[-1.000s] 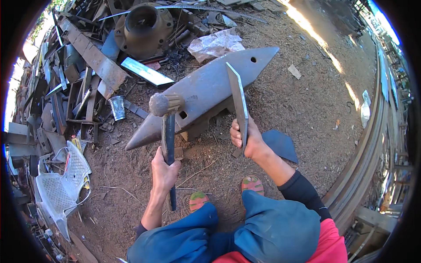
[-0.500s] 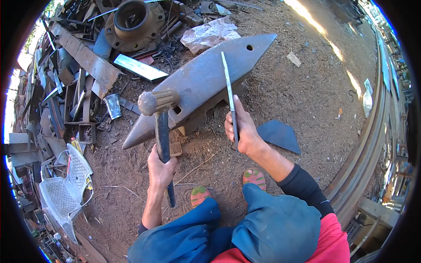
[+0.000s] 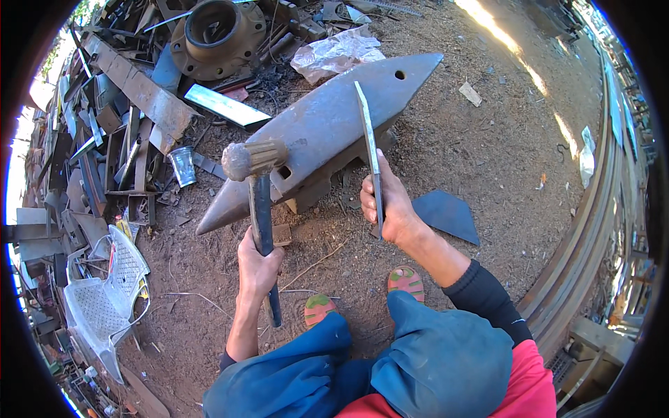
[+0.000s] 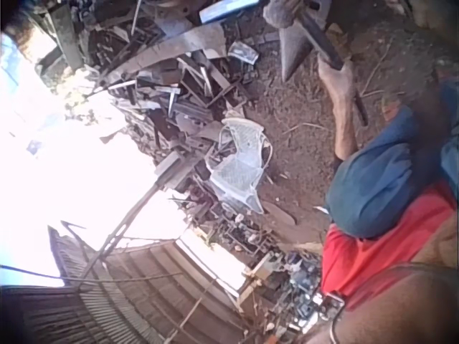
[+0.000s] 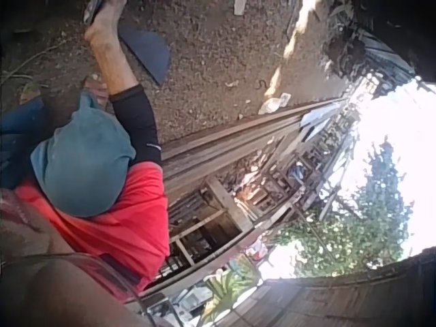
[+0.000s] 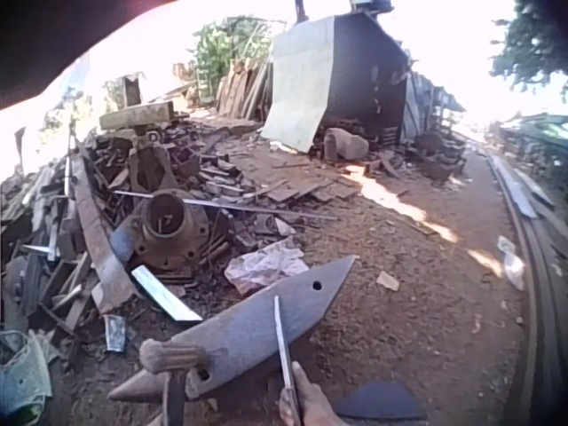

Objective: The person sits on the ground in a cluttered workshop and uses a hammer to shape a triangular metal piece on an anvil. They repeatedly strike the metal, adjusting its position and orientation to bend and flatten the edges.

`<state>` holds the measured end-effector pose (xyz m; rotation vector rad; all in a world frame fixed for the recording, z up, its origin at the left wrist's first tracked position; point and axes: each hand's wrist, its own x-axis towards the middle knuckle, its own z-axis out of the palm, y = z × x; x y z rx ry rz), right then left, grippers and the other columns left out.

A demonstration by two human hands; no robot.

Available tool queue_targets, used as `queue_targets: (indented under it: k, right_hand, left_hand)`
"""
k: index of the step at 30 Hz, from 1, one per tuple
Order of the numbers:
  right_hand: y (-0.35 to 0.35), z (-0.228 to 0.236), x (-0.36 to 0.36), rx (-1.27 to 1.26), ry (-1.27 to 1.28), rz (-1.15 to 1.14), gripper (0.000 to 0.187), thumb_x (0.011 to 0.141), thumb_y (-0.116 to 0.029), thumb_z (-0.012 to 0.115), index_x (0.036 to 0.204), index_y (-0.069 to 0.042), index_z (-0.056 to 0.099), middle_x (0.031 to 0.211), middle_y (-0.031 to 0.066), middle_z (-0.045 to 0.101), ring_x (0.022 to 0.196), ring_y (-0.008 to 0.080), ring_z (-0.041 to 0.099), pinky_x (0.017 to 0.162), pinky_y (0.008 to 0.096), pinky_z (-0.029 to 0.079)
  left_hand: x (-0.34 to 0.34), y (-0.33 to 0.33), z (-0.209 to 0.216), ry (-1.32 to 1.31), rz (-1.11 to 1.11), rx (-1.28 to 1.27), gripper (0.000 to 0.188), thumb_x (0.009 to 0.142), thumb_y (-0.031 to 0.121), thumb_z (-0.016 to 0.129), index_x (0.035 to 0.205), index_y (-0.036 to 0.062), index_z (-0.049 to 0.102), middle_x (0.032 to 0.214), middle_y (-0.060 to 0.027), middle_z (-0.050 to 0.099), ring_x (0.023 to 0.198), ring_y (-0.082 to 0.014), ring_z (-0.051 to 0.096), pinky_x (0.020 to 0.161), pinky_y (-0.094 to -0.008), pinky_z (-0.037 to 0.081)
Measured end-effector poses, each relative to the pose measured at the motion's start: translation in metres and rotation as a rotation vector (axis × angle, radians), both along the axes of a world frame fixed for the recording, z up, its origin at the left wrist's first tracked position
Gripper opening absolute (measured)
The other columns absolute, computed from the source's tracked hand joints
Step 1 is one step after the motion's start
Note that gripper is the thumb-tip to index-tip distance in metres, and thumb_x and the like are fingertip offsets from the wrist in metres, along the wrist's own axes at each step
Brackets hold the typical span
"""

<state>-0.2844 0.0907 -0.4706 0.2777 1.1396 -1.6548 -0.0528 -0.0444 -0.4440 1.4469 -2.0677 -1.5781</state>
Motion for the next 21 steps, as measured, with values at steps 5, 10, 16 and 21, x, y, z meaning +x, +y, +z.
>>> queue_targets:
  k: [5,10,16,21]
  right_hand:
    - [0.0,0.002,-0.001,0.002,0.006,0.004,0.058,0.096,-0.065,0.051,0.068,-0.014,0.049,0.049,-0.0012,0.043,0.037,0.0102,0.042,0.033,0.0254,0.033]
    - [0.0,-0.003,-0.001,-0.037,-0.047,-0.001,0.06,0.095,-0.067,0.051,0.067,-0.015,0.048,0.048,-0.0006,0.043,0.036,0.0104,0.042,0.032,0.0248,0.033]
    - [0.012,-0.017,-0.008,-0.222,-0.176,0.068,0.061,0.096,-0.069,0.045,0.071,-0.013,0.048,0.052,-0.0004,0.043,0.038,0.0115,0.043,0.035,0.0248,0.034]
    - [0.017,-0.024,-0.012,-0.605,-0.459,0.124,0.048,0.1,-0.053,0.041,0.084,-0.008,0.05,0.061,0.0017,0.043,0.049,0.0145,0.045,0.048,0.0279,0.038]
  left_hand:
    - [0.001,-0.001,-0.001,-0.011,-0.012,-0.031,0.03,0.076,-0.002,0.063,0.106,-0.0007,0.06,0.073,0.0001,0.056,0.061,-0.0076,0.052,0.056,-0.0271,0.046]
    - [0.002,-0.001,-0.003,-0.021,-0.013,-0.025,0.03,0.076,-0.002,0.063,0.105,-0.0009,0.06,0.073,-0.0001,0.055,0.06,-0.0084,0.051,0.056,-0.028,0.045]
    - [0.0,-0.001,-0.001,-0.048,-0.01,-0.008,0.029,0.076,-0.002,0.063,0.105,-0.0004,0.059,0.072,-0.0001,0.055,0.061,-0.0083,0.051,0.056,-0.028,0.045]
    - [0.002,-0.002,-0.005,-0.007,-0.028,-0.06,0.029,0.076,-0.001,0.063,0.105,-0.0001,0.06,0.071,0.0006,0.053,0.06,-0.0078,0.05,0.055,-0.0279,0.044]
